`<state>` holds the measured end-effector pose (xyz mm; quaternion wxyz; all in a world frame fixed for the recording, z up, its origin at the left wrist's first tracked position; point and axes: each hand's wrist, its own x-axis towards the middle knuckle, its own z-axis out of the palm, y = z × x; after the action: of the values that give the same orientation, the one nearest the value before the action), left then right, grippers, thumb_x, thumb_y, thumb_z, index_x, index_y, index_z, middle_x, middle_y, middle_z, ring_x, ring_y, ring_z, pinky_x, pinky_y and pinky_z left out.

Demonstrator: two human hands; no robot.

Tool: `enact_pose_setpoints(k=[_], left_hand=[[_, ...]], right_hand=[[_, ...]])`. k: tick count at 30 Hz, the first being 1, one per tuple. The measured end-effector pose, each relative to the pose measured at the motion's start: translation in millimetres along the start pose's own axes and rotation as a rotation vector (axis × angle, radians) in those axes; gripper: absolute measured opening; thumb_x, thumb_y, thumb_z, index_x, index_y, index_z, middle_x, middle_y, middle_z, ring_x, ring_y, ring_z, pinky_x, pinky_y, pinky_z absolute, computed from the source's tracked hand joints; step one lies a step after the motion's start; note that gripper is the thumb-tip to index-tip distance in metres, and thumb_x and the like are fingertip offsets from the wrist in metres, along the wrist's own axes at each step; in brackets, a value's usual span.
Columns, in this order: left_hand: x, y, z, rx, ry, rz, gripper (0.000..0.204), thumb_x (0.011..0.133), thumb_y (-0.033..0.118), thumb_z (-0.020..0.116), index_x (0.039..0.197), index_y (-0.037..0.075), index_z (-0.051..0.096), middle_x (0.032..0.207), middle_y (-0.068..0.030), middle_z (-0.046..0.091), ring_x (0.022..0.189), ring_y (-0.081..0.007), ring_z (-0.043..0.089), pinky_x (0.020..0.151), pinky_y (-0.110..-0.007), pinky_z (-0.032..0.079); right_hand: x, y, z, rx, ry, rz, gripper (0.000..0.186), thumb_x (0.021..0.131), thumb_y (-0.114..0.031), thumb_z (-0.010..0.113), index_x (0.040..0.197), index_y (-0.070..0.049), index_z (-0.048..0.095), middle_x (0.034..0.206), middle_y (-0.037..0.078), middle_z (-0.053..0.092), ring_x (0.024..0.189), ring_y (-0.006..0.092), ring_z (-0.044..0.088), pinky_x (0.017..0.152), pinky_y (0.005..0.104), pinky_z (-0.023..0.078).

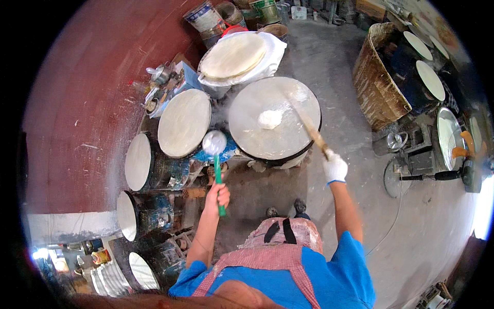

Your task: The person scoops batter from a large metal bowl using a ladle and pours it onto a hot circular griddle. They use a wooden stick to spread the batter into a thin, round crepe. Once cooked, the person lifts the crepe and places it onto a stack of finished crepes. The process is repeated continuously.

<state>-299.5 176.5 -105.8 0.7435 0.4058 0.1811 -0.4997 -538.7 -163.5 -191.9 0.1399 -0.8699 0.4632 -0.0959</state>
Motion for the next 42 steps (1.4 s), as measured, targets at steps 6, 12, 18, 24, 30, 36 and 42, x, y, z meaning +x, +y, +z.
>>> enact_pose_setpoints(k=[6,12,18,24,30,36,42], left_hand=[[39.7,-7.7,61.5,0.19,0.035,0.047,0.038,0.083,0.001,0.051,0.114,0.019,0.038,0.058,0.0004,0.038,0.04,-0.0087,0.036,0.032,-0.022,0.027],[65.6,-42.8,102.9,0.307,0.026,0.005,0.027,0.085,0.004,0.05,0.103,0.016,0.035,0.059,-0.0014,0.039,0.041,-0.0101,0.039,0.034,-0.024,0.029],[-10.5,-20.5,37.2,0.146,-0.206,-0.025,0.035,0.094,0.017,0.046,0.128,0.021,0.04,0.052,0.0021,0.037,0.034,-0.008,0.032,0.027,-0.025,0.027],[-51.5,-19.0,-9.8,-0.066,-0.224,-0.295,0.033,0.096,0.015,0.039,0.129,0.018,0.039,0.055,0.0006,0.038,0.036,-0.0056,0.034,0.027,-0.021,0.029],[-64.8,-0.8,-13.2,-0.196,-0.331,-0.34,0.032,0.094,0.015,0.043,0.126,0.02,0.043,0.054,0.0018,0.037,0.036,-0.0052,0.033,0.027,-0.02,0.028],[-72.7,-6.8,-32.7,-0.283,-0.208,-0.276,0.029,0.095,0.017,0.042,0.124,0.021,0.046,0.056,0.0024,0.037,0.037,-0.0046,0.03,0.028,-0.021,0.026],[-97.1,-11.9,-79.3,-0.444,-0.095,-0.071,0.03,0.095,0.019,0.044,0.125,0.021,0.042,0.056,0.0018,0.036,0.037,-0.0063,0.03,0.029,-0.022,0.025]], right_hand=[[-45.4,6.8,7.4,0.005,0.072,-0.069,0.02,0.081,-0.032,0.058,0.096,-0.021,0.063,0.075,0.014,0.062,0.067,0.0314,0.062,0.059,0.0436,0.05],[-107.9,-40.8,27.9,-0.071,0.009,-0.061,0.016,0.078,-0.03,0.061,0.091,-0.02,0.064,0.072,0.012,0.06,0.061,0.0296,0.061,0.054,0.0434,0.049],[-147.8,-68.8,-13.8,0.169,0.115,-0.077,0.02,0.077,-0.028,0.063,0.094,-0.016,0.063,0.074,0.011,0.062,0.068,0.0269,0.063,0.059,0.0402,0.05],[-162.2,-85.7,-10.7,0.051,0.238,-0.148,0.022,0.074,-0.023,0.068,0.093,-0.012,0.064,0.079,0.008,0.063,0.071,0.0276,0.062,0.062,0.038,0.049],[-144.5,-64.4,-4.9,0.07,0.133,0.008,0.022,0.078,-0.024,0.063,0.095,-0.009,0.061,0.085,0.011,0.063,0.075,0.0305,0.062,0.066,0.0391,0.049],[-111.2,-28.9,0.7,0.1,0.098,0.142,0.03,0.082,-0.023,0.058,0.107,-0.007,0.06,0.099,0.014,0.064,0.089,0.029,0.062,0.078,0.0382,0.048],[-33.2,-98.6,37.5,0.237,0.034,-0.151,0.031,0.081,-0.028,0.061,0.1,-0.004,0.061,0.087,0.016,0.064,0.078,0.0321,0.062,0.069,0.0402,0.048]])
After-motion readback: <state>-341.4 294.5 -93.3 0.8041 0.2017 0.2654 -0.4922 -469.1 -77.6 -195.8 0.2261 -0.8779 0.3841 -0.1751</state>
